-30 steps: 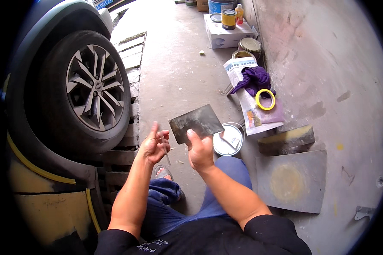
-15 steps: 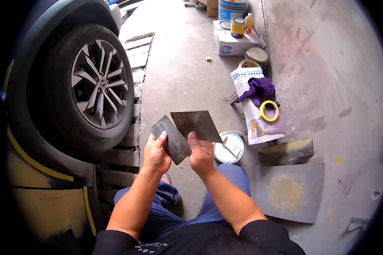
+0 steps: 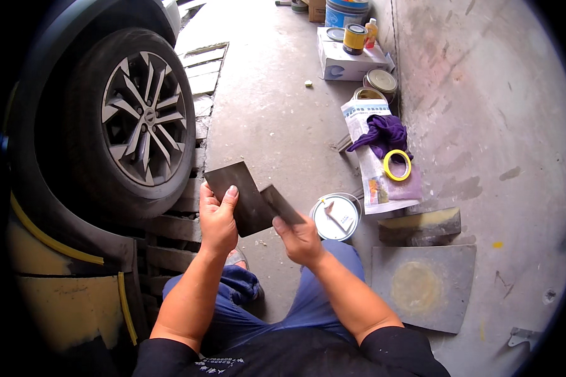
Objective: The person applies body filler to a car door using a putty knife, smoothing the surface and checking for evenness. They then scrape excess filler onto a metal mixing board and prepare additional filler from a can.
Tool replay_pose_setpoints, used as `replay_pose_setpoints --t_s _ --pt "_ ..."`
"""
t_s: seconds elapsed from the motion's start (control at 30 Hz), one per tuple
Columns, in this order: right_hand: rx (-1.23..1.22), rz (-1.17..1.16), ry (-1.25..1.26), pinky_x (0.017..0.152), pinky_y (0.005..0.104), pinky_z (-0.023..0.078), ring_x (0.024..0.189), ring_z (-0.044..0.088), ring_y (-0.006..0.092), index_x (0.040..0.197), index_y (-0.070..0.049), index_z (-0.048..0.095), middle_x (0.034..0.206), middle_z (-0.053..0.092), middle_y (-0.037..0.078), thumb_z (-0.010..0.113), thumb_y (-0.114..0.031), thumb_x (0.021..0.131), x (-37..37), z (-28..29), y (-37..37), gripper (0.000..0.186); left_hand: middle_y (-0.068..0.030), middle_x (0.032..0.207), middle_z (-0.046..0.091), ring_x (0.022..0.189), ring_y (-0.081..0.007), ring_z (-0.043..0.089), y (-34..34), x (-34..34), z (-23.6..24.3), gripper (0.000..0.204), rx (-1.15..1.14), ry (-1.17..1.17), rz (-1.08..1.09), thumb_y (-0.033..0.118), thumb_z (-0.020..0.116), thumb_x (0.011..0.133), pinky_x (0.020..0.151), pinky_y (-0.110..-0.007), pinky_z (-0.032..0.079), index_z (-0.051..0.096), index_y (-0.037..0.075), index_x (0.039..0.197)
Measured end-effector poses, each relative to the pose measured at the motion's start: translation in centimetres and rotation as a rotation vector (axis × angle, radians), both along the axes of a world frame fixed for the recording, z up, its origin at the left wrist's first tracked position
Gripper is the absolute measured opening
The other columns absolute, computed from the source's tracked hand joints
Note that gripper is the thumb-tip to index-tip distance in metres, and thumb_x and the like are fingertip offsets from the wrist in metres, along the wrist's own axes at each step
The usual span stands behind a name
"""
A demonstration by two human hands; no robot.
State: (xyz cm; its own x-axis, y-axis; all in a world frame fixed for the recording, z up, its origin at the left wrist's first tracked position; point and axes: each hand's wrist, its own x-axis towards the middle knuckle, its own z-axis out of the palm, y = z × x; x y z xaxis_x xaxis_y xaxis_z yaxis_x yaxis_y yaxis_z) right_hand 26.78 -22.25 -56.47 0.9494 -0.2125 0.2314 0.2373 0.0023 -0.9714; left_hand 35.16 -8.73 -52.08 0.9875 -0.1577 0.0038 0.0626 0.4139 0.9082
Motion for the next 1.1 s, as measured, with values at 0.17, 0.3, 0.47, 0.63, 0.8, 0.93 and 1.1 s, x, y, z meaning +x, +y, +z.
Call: replay_pose_setpoints --t_s 0.17,0.3,0.47,0.63,0.8,0.93,1.1 --pt "-0.313 -0.042 -0.145 0.076 0.0328 0.05 0.085 0.062 0.0267 0.122 0.004 0.052 0.098 0.063 0.018 0.05 -0.003 0.091 1.5 3.2 -0.4 0.032 -0.0067 0.103 0.059 0.092 -0.0108 0.056 -0.4 -0.4 -0.1 0.019 0.182 -0.109 0.031 0.004 0.053 0.093 0.081 -0.026 0.048 0.044 0.003 0.11" --pt "-0.54 0.159 0.014 0.095 0.0389 0.046 0.114 0.055 0.0364 0.124 0.004 0.049 0.12 0.056 0.025 0.05 0.003 0.086 -2.2 0.1 -0.4 0.038 -0.0064 0.103 0.059 0.092 -0.0103 0.056 0.4 0.1 -0.1 0.019 0.146 -0.1 0.001 0.005 0.054 0.093 0.082 -0.026 0.047 0.045 0.003 0.11" --pt "-0.474 -0.052 0.257 0.088 0.0316 0.047 0.102 0.061 0.0266 0.117 0.003 0.05 0.11 0.062 0.018 0.053 -0.003 0.086 -1.2 0.0 -4.1 0.032 -0.0074 0.105 0.058 0.093 -0.0113 0.056 1.0 1.4 1.6 0.022 0.018 0.044 -0.1 0.002 0.053 0.092 0.085 -0.027 0.047 0.045 0.003 0.113" --pt "0.311 0.061 0.089 0.08 0.0259 0.047 0.09 0.056 0.0103 0.115 0.001 0.049 0.102 0.061 0.007 0.061 -0.031 0.091 6.4 5.4 -6.6 0.041 -0.0083 0.105 0.061 0.092 -0.0155 0.06 0.2 -0.1 1.4 0.032 0.008 0.4 -0.374 0.005 0.057 0.088 0.083 -0.032 0.05 0.046 0.003 0.118" --pt "0.085 0.215 0.092 0.076 0.0253 0.047 0.087 0.057 0.0103 0.112 0.001 0.055 0.096 0.062 0.006 0.066 -0.031 0.087 6.2 -0.6 -4.4 0.042 -0.0089 0.105 0.061 0.093 -0.0152 0.06 0.7 -0.2 1.3 0.029 -0.082 0.371 -0.335 0.005 0.057 0.089 0.084 -0.032 0.05 0.047 0.004 0.116" --pt "0.138 0.156 0.475 0.078 0.0254 0.046 0.09 0.056 0.0099 0.111 0.002 0.055 0.099 0.061 0.004 0.069 -0.027 0.085 -1.3 -3.2 -4.3 0.041 -0.0092 0.108 0.059 0.096 -0.0145 0.058 2.7 1.8 2.3 0.025 -0.107 0.222 -0.21 0.004 0.054 0.091 0.084 -0.031 0.05 0.046 0.005 0.116" --pt "-0.163 0.269 0.342 0.077 0.0271 0.046 0.088 0.056 0.0091 0.108 0.002 0.056 0.095 0.062 0.007 0.067 -0.024 0.086 -1.7 -0.8 -4.4 0.035 -0.0063 0.106 0.059 0.094 -0.0111 0.055 2.3 1.5 0.2 0.02 0.095 0.017 -0.1 0.006 0.051 0.094 0.083 -0.027 0.047 0.047 0.004 0.114"
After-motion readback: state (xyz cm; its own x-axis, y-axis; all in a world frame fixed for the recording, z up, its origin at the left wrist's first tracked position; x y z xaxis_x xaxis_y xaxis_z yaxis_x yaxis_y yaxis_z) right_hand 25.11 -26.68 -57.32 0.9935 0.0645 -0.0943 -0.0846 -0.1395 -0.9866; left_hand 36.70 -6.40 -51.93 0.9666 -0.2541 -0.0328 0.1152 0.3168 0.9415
